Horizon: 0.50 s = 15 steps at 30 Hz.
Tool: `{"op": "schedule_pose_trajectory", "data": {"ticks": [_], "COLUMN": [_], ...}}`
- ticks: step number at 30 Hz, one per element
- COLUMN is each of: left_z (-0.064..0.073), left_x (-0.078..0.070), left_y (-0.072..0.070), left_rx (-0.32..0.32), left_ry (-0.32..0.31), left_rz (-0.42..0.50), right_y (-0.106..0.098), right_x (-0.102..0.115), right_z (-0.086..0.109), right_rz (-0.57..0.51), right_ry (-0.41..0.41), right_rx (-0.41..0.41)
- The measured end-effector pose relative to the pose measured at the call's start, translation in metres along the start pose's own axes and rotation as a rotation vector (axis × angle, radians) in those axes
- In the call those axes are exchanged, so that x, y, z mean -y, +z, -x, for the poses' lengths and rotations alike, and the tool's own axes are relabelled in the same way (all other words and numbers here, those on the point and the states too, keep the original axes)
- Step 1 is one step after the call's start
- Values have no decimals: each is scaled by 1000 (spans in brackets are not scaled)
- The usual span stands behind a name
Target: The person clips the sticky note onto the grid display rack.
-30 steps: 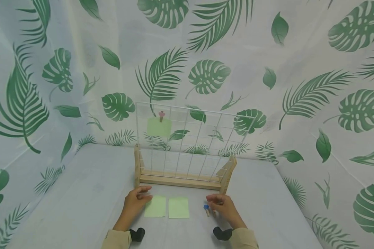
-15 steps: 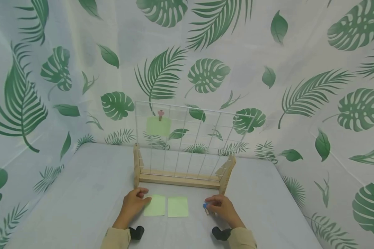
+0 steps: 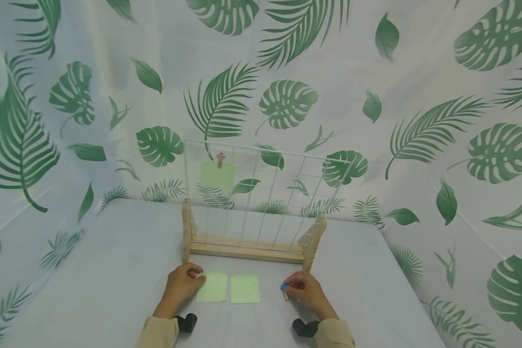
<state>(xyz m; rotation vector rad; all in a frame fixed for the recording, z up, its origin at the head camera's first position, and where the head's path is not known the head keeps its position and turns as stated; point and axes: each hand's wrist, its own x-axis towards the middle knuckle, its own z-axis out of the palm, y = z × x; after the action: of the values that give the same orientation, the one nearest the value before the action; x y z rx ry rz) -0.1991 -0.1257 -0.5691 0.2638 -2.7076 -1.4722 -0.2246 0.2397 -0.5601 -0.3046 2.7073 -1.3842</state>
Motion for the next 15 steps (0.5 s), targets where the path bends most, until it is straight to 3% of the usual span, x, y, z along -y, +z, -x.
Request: {"op": "schedule_pose_trajectory", "data": {"ticks": [6, 15], "left_z": [-3, -1], "left_x": [-1, 0], "left_y": [2, 1], "left_rx": [5, 24], "left_ry": [0, -21], "left_rz": [-7, 7], "right_y": [-4, -9], "right_x": [-2, -5], "right_z": [5, 8], "right_rz": [-34, -103], "right_ry": [9, -38], "right_rx": [9, 121]}}
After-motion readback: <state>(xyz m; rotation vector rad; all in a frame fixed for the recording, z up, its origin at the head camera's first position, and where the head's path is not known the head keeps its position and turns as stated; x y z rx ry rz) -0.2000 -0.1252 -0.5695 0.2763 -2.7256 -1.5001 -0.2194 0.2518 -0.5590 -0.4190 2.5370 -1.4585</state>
